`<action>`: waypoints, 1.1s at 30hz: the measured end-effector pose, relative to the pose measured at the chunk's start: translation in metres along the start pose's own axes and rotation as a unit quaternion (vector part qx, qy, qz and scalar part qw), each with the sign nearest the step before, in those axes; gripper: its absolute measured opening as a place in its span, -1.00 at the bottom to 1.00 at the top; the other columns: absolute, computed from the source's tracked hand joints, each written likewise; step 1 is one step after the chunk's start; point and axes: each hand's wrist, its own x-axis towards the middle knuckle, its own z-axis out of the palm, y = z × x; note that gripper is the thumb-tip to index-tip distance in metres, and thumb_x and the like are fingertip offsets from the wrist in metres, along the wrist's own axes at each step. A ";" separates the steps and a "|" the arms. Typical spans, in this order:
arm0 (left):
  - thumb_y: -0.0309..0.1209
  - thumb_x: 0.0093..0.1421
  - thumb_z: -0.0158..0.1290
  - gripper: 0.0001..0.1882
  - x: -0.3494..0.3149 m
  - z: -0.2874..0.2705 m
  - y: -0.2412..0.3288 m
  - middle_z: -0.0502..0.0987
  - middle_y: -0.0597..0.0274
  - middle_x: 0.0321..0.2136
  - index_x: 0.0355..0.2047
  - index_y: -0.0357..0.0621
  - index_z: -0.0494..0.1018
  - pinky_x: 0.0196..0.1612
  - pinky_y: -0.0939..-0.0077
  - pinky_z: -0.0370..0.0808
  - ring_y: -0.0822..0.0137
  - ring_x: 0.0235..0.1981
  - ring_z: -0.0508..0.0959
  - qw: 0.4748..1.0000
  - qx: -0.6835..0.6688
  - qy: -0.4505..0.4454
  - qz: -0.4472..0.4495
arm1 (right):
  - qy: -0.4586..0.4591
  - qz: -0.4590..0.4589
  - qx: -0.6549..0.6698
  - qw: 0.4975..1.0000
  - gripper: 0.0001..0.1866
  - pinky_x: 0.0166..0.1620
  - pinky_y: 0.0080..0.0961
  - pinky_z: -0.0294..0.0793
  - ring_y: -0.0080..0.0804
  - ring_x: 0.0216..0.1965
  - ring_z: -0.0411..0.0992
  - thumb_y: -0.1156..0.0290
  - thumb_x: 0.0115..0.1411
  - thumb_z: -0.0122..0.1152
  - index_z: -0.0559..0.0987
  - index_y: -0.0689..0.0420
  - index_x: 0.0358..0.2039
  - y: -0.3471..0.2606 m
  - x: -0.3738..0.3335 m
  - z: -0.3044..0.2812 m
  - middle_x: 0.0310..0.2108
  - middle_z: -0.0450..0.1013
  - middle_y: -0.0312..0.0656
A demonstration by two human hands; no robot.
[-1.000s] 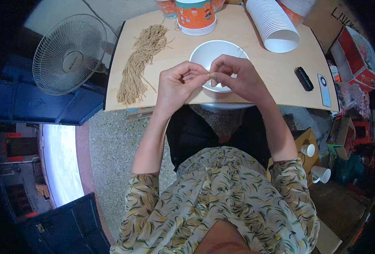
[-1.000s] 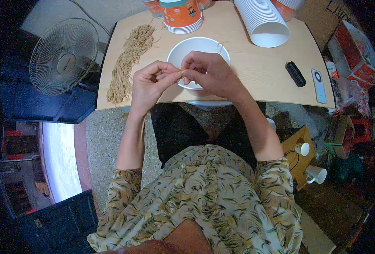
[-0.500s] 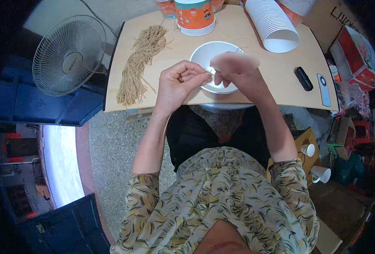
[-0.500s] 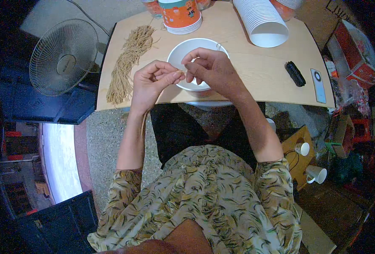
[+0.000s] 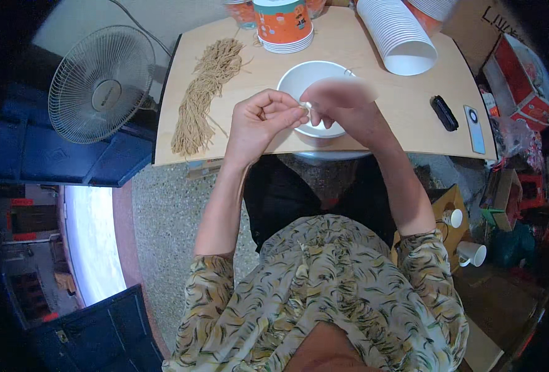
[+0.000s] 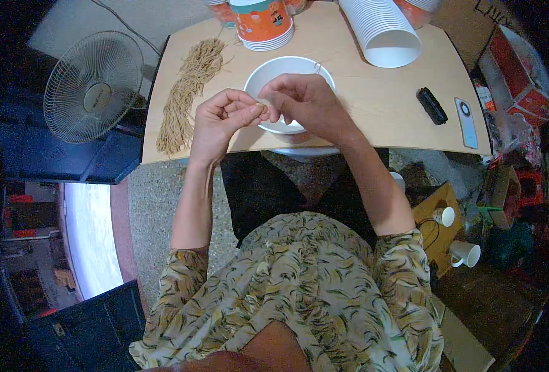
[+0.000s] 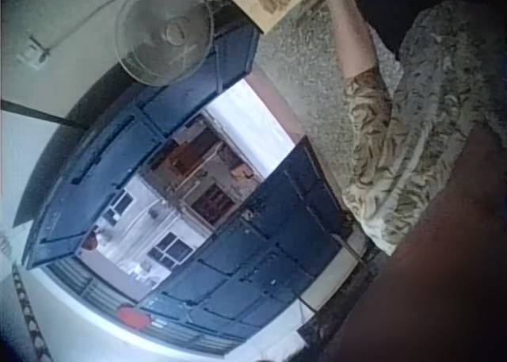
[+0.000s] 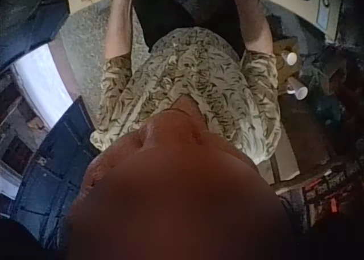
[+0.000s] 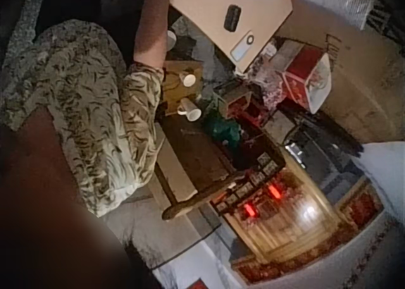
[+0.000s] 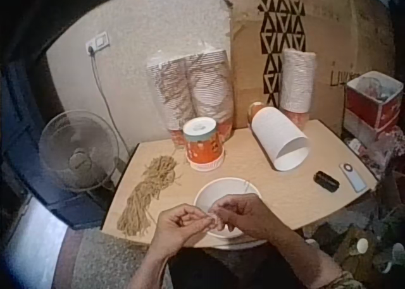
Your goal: Picking up and handling individual rubber bands from a pile on a workbench next to stacks of paper bowls.
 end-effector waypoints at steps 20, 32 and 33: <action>-0.61 0.15 0.18 -0.87 0.001 0.002 0.000 0.63 0.10 -0.40 -0.28 -0.32 0.50 -0.24 0.59 0.60 0.37 -0.34 0.65 0.999 -0.027 0.007 -0.019 | 0.007 0.009 0.025 1.000 -0.83 -0.43 -0.72 0.38 -0.69 -0.50 0.41 0.34 0.29 0.17 0.56 0.19 -0.27 0.000 0.000 -0.004 -0.51 0.49 -0.33; -0.67 0.12 0.18 -0.71 0.001 0.001 0.005 0.63 0.00 -0.30 -0.12 -0.35 0.45 -0.11 0.53 0.60 0.29 -0.25 0.66 0.997 -0.053 -0.023 -0.042 | -0.012 0.004 0.039 0.999 -0.84 -0.43 -0.71 0.37 -0.69 -0.51 0.40 0.37 0.26 0.18 0.54 0.21 -0.29 0.007 0.001 -0.003 -0.53 0.45 -0.37; -0.67 0.12 0.17 -0.70 0.001 0.002 0.006 0.63 0.00 -0.29 -0.12 -0.36 0.45 -0.11 0.52 0.60 0.28 -0.24 0.66 0.997 -0.053 -0.022 -0.047 | -0.008 0.008 0.046 0.999 -0.85 -0.43 -0.71 0.37 -0.68 -0.51 0.39 0.38 0.26 0.17 0.54 0.21 -0.29 0.007 0.001 -0.003 -0.53 0.45 -0.37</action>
